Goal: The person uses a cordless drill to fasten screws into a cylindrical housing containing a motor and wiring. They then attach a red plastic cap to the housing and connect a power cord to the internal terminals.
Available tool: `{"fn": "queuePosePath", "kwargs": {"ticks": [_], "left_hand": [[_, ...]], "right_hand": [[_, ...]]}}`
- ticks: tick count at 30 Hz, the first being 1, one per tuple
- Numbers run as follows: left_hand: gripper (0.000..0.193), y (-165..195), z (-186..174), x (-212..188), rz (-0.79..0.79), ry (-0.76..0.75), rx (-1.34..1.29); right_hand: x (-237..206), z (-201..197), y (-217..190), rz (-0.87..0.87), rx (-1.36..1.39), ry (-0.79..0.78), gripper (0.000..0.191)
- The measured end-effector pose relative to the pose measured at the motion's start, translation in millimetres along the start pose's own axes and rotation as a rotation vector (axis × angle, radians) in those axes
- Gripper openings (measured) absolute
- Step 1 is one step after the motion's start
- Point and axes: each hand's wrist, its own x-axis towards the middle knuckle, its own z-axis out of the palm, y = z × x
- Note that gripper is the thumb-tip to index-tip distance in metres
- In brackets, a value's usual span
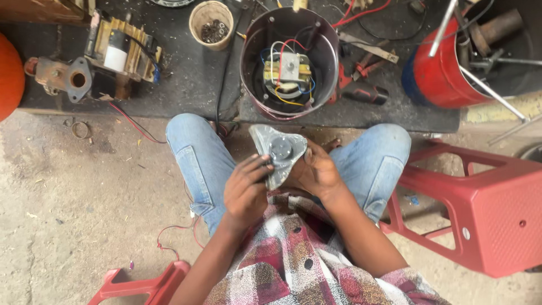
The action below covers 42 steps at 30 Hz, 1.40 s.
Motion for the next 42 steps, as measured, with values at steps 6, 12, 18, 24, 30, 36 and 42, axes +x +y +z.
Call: {"fn": "queuePosePath", "kwargs": {"ticks": [6, 12, 18, 24, 30, 36, 42], "left_hand": [[0.021, -7, 24, -30, -0.443, 0.045, -0.233], [0.029, -25, 54, -49, -0.995, 0.152, -0.746], [0.036, -33, 58, -44, -1.126, 0.324, -1.109], [0.048, -40, 53, -26, -1.165, 0.276, -1.151], [0.054, -54, 55, -14, -1.274, 0.285, -1.149], [0.05, -48, 43, -14, -1.293, 0.178, -1.213], [0.021, -60, 56, -32, -1.213, 0.209, -1.249]], "right_hand": [[-13, -18, 5, -0.283, -0.214, 0.188, 0.047], [-27, -12, -1, -0.359, -0.334, 0.384, 0.041], [-30, 19, 6, -0.445, -0.51, 0.453, 0.043], [-9, 39, 20, -0.648, -0.753, 0.496, 0.043], [0, 57, 21, -0.78, -1.04, 0.48, 0.043], [-8, 64, 8, -1.139, -1.924, 0.402, 0.034], [2, 54, 6, -1.226, -2.199, 0.173, 0.03]]}}
